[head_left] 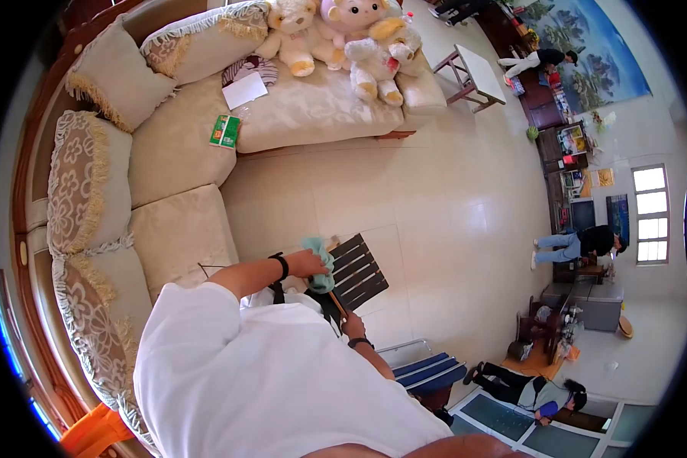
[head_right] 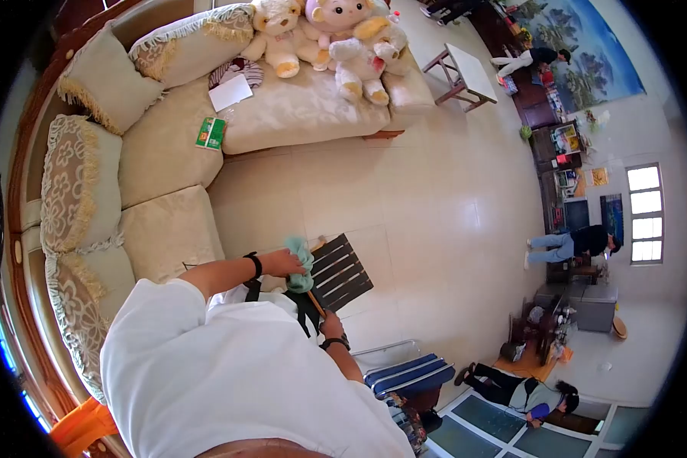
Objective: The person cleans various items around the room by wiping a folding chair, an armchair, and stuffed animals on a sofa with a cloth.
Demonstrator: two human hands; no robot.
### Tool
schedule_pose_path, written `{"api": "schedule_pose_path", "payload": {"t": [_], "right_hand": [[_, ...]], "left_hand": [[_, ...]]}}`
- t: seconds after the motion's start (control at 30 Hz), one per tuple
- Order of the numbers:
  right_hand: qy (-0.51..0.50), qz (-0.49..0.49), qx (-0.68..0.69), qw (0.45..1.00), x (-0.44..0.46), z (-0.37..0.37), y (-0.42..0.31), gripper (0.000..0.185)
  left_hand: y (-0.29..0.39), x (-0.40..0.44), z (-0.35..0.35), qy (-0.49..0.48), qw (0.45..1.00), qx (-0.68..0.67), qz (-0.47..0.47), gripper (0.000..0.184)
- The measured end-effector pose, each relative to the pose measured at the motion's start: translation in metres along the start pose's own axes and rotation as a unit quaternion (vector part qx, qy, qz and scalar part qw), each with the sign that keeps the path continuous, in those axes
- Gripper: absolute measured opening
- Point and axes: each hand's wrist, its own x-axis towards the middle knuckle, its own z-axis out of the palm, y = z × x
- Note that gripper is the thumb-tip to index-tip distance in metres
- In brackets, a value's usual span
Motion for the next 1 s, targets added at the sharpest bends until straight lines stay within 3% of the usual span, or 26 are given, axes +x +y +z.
{"api": "schedule_pose_path", "payload": {"t": [0.2, 0.33, 0.43, 0.5, 0.57, 0.6, 0.63, 0.7, 0.73, 0.83, 0.9, 0.93, 0.97, 1.0], "right_hand": [[0.052, -0.025, 0.066, 0.996, -0.012, 0.035, 0.037, 0.037], [0.043, -0.061, 0.036, 0.997, -0.03, 0.039, 0.04, 0.062], [0.067, -0.072, 0.057, 0.994, -0.023, 0.051, 0.045, 0.062], [-0.016, -0.038, 0.088, 0.995, -0.017, 0.036, 0.041, 0.066], [0.072, -0.203, 0.138, 0.967, 0.008, 0.072, 0.055, 0.079], [0.097, -0.233, 0.178, 0.951, 0.01, 0.06, 0.046, 0.093], [0.102, -0.234, 0.182, 0.949, 0.011, 0.05, 0.034, 0.093], [0.073, -0.263, 0.218, 0.937, 0.011, 0.024, 0.013, 0.095], [0.005, -0.261, 0.228, 0.938, 0.012, 0.01, -0.002, 0.095], [0.039, -0.314, 0.284, 0.905, 0.024, 0.0, -0.025, 0.094], [0.095, -0.322, 0.298, 0.894, 0.045, 0.021, -0.035, 0.089], [0.146, -0.333, 0.315, 0.877, 0.052, 0.02, -0.04, 0.085], [0.148, -0.334, 0.316, 0.876, 0.058, 0.018, -0.04, 0.085], [0.088, -0.295, 0.316, 0.898, 0.059, 0.012, -0.045, 0.077]], "left_hand": [[0.021, 0.02, 0.03, -0.019, 0.995, 0.062, 0.069, 0.037], [0.033, 0.037, 0.02, -0.075, 0.99, 0.089, 0.073, 0.034], [0.033, 0.037, 0.027, -0.096, 0.988, 0.084, 0.082, 0.036], [0.032, 0.041, 0.029, -0.084, 0.988, 0.082, 0.098, 0.044], [0.032, 0.035, 0.047, -0.075, 0.983, 0.115, 0.123, 0.047], [0.036, 0.042, 0.049, -0.148, 0.977, 0.089, 0.124, 0.047], [0.037, 0.047, 0.05, -0.219, 0.966, 0.066, 0.123, 0.048], [0.038, 0.042, 0.051, -0.208, 0.969, 0.056, 0.123, 0.049], [0.036, 0.04, 0.048, -0.202, 0.973, 0.025, 0.108, 0.049], [0.039, 0.048, 0.026, -0.18, 0.976, -0.045, 0.116, 0.05], [0.05, 0.046, -0.011, -0.056, 0.978, -0.195, 0.051, 0.052], [0.042, 0.049, 0.001, -0.072, 0.98, -0.186, -0.007, 0.056], [0.034, 0.047, 0.011, -0.073, 0.98, -0.183, -0.007, 0.056], [0.041, 0.038, -0.001, -0.098, 0.982, -0.154, -0.041, 0.061]]}}
